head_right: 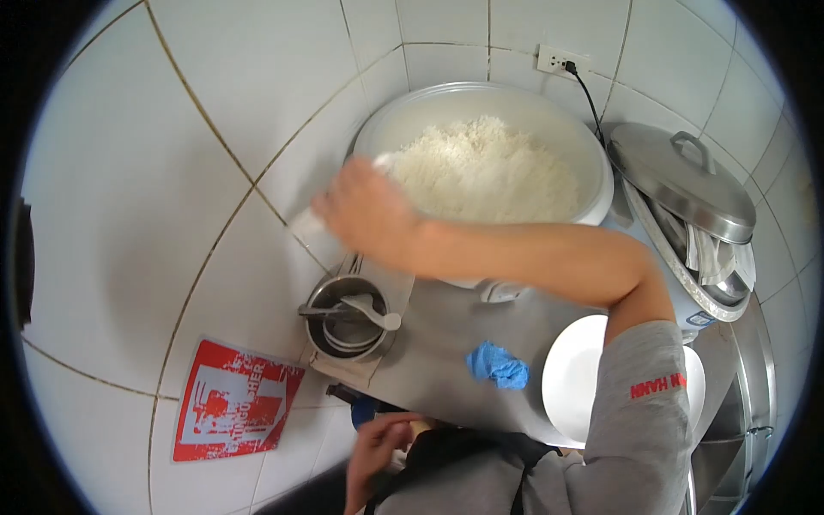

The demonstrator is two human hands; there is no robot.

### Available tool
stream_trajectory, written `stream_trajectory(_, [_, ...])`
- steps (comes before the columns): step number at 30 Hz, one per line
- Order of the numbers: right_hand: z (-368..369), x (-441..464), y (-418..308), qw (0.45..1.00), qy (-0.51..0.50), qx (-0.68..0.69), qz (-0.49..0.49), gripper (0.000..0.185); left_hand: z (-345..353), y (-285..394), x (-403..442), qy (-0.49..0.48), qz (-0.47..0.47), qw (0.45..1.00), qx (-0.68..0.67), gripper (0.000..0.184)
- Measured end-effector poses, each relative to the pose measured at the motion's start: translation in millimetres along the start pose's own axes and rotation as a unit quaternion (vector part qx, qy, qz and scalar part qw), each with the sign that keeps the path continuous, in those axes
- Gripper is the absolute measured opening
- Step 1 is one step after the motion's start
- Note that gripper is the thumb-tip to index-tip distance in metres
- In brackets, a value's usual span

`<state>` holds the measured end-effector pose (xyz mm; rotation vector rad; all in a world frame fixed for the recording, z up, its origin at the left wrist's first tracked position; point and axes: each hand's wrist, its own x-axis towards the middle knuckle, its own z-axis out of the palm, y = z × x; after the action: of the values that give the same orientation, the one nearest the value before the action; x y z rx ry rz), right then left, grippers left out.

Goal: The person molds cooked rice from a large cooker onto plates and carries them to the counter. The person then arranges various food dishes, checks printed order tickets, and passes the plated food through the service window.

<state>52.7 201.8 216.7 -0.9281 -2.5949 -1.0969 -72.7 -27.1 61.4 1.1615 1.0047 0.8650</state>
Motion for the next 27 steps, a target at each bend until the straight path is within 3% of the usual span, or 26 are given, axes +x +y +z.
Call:
stream_trajectory(2, [21,3,58,0.996,0.04,-0.008,0.076,0.024,-20,28,13,0.057,0.097,0.994,0.009,0.023])
stream_trajectory(4, [43,2,110,0.988,-0.088,-0.044,0.115,0.023,-41,55,43,0.115,0.187,0.965,0.142,0.027])
stream_trajectory(6, [101,-4,150,0.979,-0.149,-0.081,0.115,0.014,-48,87,97,0.165,0.209,0.945,0.191,0.032])
stream_trajectory(8, [183,-13,182,0.96,-0.216,-0.09,0.156,0.02,-67,101,163,0.18,0.173,0.952,0.179,0.04])
stream_trajectory(10, [248,-39,195,0.968,-0.164,-0.049,0.181,0.028,-89,106,231,0.226,0.13,0.938,0.228,0.048])
stream_trajectory(12, [274,-52,207,0.969,-0.152,0.0,0.194,0.036,-105,109,276,0.204,0.093,0.957,0.186,0.058])
stream_trajectory(14, [286,-70,194,0.961,-0.192,0.067,0.188,0.044,-109,115,294,0.194,0.08,0.962,0.173,0.064])
stream_trajectory(22, [210,-110,187,0.949,-0.291,0.103,0.063,0.035,-114,130,303,0.166,-0.033,0.97,0.176,0.084])
stream_trajectory(24, [196,-88,192,0.948,-0.282,0.142,0.038,0.033,-104,143,297,0.145,-0.016,0.972,0.186,0.085])
stream_trajectory(27, [251,-42,196,0.959,-0.149,0.161,0.182,0.031,-99,145,295,0.126,-0.01,0.973,0.192,0.089])
